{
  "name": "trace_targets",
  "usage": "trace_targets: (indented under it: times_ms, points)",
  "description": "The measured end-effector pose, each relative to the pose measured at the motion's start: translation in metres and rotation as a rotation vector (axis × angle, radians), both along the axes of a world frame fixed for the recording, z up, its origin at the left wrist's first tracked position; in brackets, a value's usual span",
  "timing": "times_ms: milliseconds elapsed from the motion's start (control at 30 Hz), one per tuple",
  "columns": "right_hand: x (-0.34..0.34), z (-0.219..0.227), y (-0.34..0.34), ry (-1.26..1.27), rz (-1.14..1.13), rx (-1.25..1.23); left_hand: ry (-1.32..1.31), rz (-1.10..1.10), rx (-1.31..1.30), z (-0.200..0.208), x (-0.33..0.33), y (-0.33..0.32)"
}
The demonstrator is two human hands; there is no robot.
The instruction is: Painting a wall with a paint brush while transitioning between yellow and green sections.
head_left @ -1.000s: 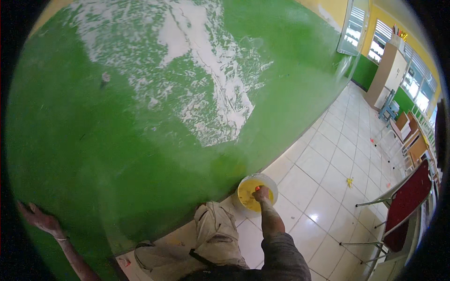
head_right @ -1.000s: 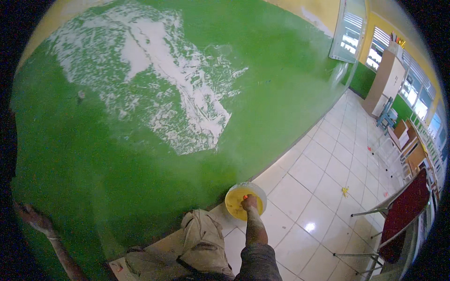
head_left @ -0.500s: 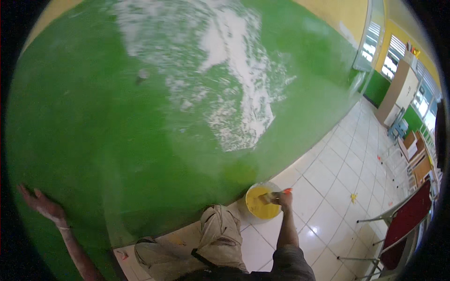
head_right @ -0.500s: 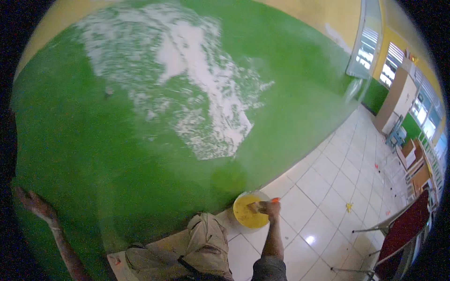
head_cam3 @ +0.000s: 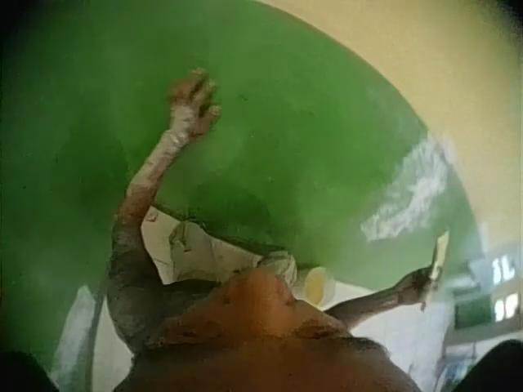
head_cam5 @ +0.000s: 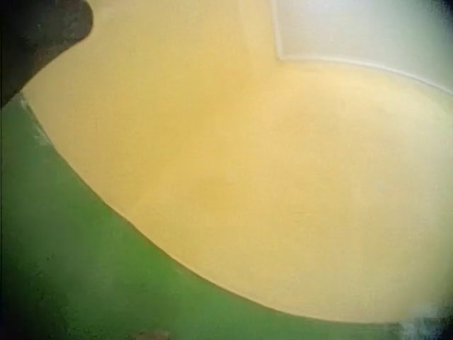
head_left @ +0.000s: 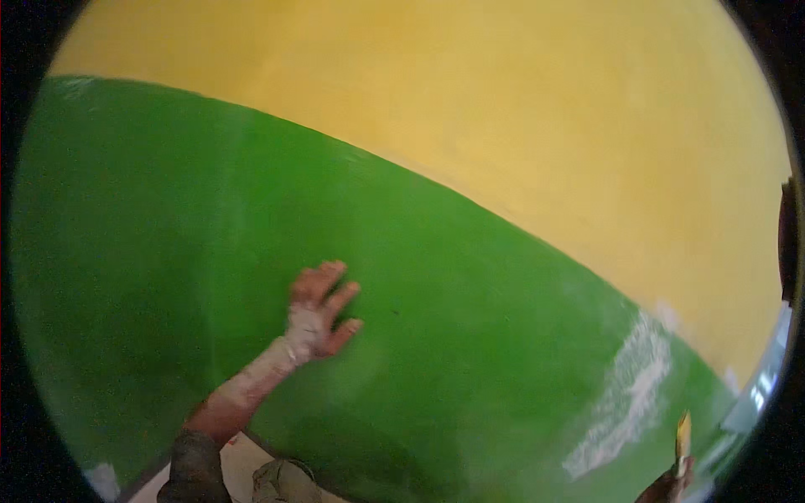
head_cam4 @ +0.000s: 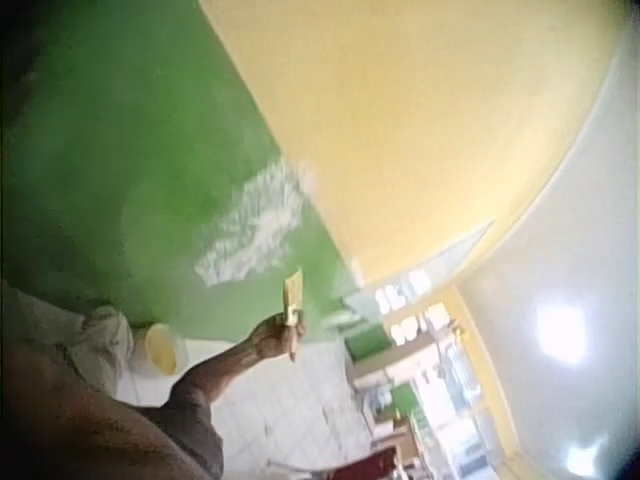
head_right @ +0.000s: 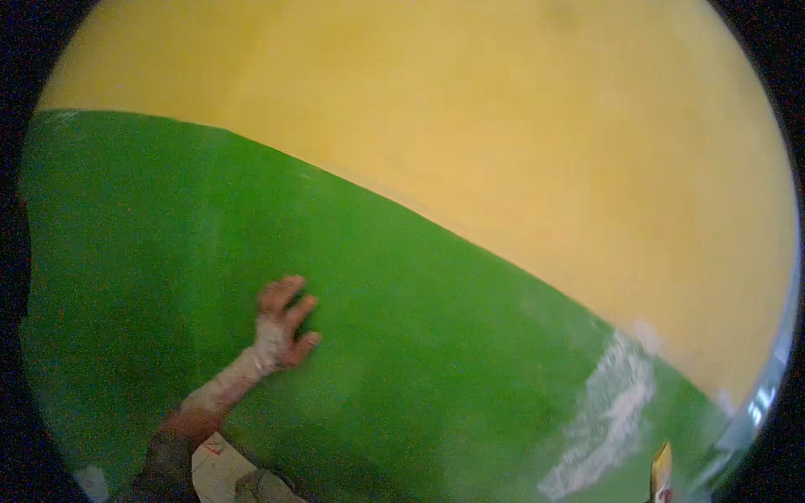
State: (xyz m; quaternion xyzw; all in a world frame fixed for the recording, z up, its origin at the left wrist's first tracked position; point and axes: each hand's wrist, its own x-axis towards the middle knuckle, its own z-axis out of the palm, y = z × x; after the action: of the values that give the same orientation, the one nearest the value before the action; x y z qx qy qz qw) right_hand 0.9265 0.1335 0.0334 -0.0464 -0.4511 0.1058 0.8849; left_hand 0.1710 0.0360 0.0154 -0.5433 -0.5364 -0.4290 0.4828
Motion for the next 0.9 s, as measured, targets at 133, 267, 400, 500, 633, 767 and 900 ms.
trace_targets:
  times_ms: [133, 267, 400, 500, 633, 767, 900]
  points:
    - [-0.108, 0.158, 0.051, -0.383, 0.145, 0.168, 0.029, -0.008, -0.107, -0.004, -0.007, -0.022]
    - [-0.349, 0.254, -0.061, -0.792, 0.017, 0.479, 0.053, -0.019, -0.114, 0.002, -0.001, -0.013]
    - [-0.471, 0.299, -0.084, -1.061, 0.124, 0.677, 0.034, 0.019, -0.157, -0.002, -0.002, -0.006]
    - [-0.539, 0.315, -0.092, -1.091, 0.120, 0.803, 0.038, 0.026, -0.152, -0.003, -0.007, -0.010]
    - [-0.587, 0.326, -0.098, -1.135, 0.092, 0.881, 0.065, 0.022, -0.145, 0.000, -0.005, -0.006]
    - [-0.618, 0.322, -0.090, -1.190, 0.120, 0.871, 0.042, 0.021, -0.148, -0.003, -0.004, -0.006]
    - [-0.627, 0.320, -0.080, -1.209, 0.052, 0.921, 0.030, 0.013, -0.171, -0.001, -0.003, -0.006]
